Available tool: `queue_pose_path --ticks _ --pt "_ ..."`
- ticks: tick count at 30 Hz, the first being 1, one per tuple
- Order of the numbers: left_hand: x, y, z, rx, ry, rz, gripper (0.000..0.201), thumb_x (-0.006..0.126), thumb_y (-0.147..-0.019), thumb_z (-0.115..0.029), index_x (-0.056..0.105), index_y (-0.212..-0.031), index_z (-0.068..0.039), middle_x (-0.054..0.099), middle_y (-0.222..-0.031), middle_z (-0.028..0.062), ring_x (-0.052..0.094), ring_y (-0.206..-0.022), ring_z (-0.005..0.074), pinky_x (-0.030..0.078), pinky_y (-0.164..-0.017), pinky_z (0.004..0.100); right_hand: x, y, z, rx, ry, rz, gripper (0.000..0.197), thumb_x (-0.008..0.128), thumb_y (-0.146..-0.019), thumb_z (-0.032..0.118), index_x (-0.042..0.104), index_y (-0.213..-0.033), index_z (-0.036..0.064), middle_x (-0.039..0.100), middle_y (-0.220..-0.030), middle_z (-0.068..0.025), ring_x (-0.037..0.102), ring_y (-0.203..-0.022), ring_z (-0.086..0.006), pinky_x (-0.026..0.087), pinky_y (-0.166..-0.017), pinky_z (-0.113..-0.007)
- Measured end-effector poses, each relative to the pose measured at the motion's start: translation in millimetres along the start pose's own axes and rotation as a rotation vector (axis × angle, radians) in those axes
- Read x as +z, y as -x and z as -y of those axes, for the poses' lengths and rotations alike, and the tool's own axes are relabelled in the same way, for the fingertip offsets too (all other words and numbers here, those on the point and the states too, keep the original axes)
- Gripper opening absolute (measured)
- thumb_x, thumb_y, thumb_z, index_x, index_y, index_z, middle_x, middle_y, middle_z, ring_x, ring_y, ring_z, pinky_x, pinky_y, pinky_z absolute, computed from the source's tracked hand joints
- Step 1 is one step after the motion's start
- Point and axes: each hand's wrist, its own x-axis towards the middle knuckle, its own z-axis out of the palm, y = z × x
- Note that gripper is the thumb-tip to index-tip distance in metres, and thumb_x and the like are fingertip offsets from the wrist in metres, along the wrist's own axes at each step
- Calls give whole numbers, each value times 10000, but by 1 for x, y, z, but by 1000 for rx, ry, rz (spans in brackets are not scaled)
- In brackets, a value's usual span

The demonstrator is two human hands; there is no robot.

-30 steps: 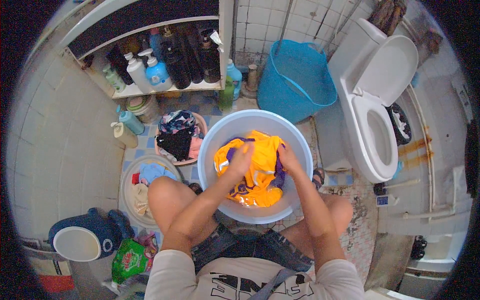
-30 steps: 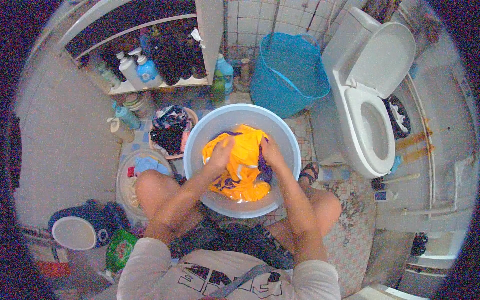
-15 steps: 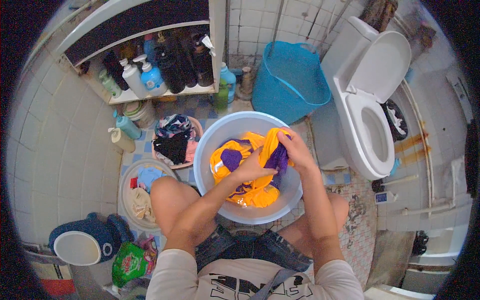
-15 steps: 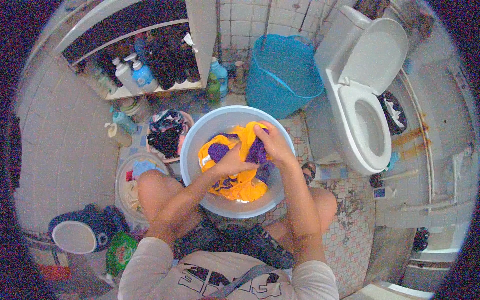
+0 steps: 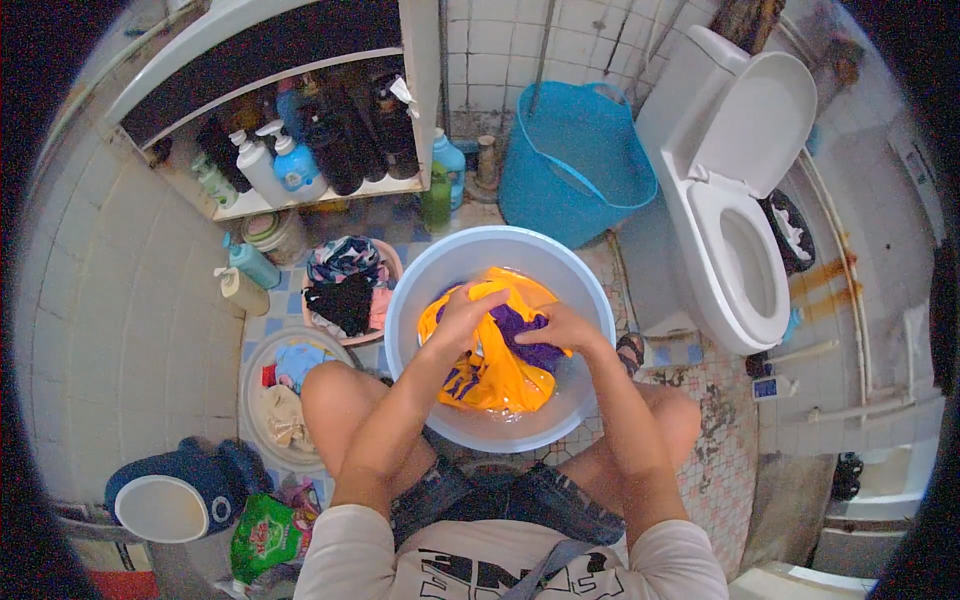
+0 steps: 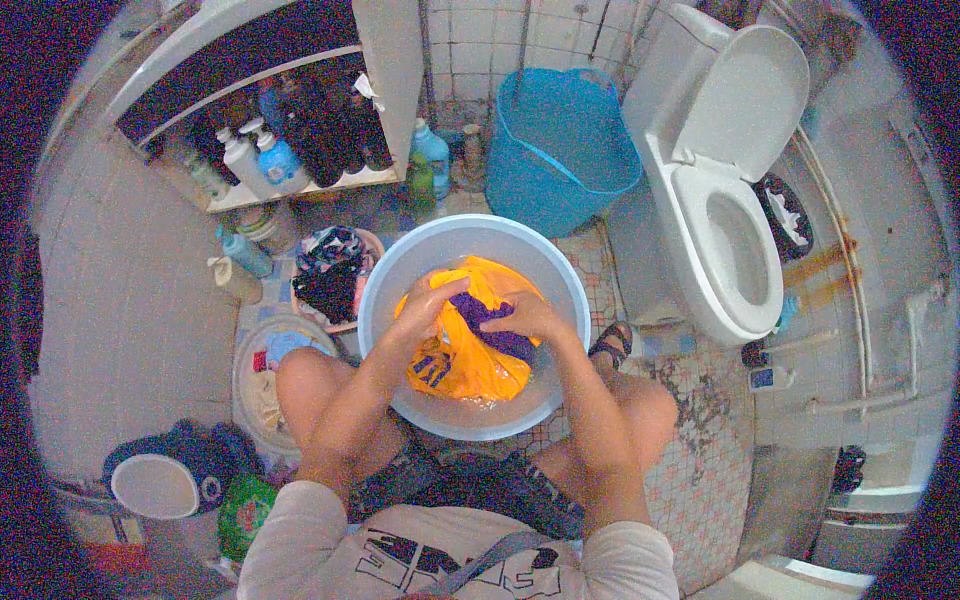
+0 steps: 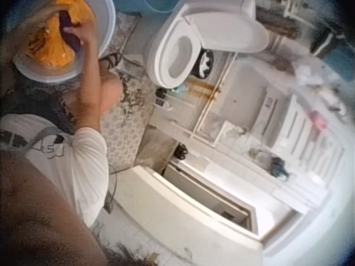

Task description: The person washes a garment by hand in a plastic basin filled with water, scrubbing the fabric against itself.

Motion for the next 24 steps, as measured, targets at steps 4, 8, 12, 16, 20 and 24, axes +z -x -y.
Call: queue_pose_path --ticks 4,8,12,16,20,24 --pt "13 13 -19 -10 92 -46 313 607 -805 -126 504 -1060 25 577 -940 92 590 -811 170 496 -705 269 22 -2 2 -163 -836 -148 503 669 -695 93 488 -1159 21 599 -1000 -91 594 -849 -171 484 -774 -305" --pt "-17 -6 9 47 -88 -172 358 566 -839 -252 506 -1083 3 587 -975 112 598 -840 205 507 -711 311 13 -12 7 -209 -1343 -142 485 642 -695 27 458 -1143 10 583 -996 -127 609 -821 -209 518 -706 -305" --pt "23 7 11 -6 -150 -367 400 572 -841 -253 464 -1125 8 559 -1008 118 578 -858 190 498 -705 307 26 -13 25 -134 -583 -785 400 636 -715 48 504 -1090 6 589 -936 -137 597 -828 -265 488 -729 -344" --pt "-10 -16 33 52 167 -232 346 593 -828 -216 475 -1092 -27 542 -965 93 562 -835 177 494 -696 293 59 3 56 -537 66 -693 450 625 -668 10 547 -1105 86 515 -1024 -186 471 -1026 -331 353 -924 -401" --pt "9 -5 54 -8 359 -132 211 541 -856 -158 509 -1022 -32 539 -922 68 547 -864 165 470 -739 280 61 10 57 -440 243 -736 427 596 -688 8 547 -1104 89 449 -1146 -200 437 -1077 -340 351 -931 -403" --pt "41 3 63 111 -230 -256 236 447 -889 -153 527 -1061 -12 565 -962 72 531 -903 155 437 -794 274 37 -3 22 -297 34 -817 402 554 -726 -4 511 -1121 62 393 -1248 -199 398 -1149 -359 302 -981 -408"
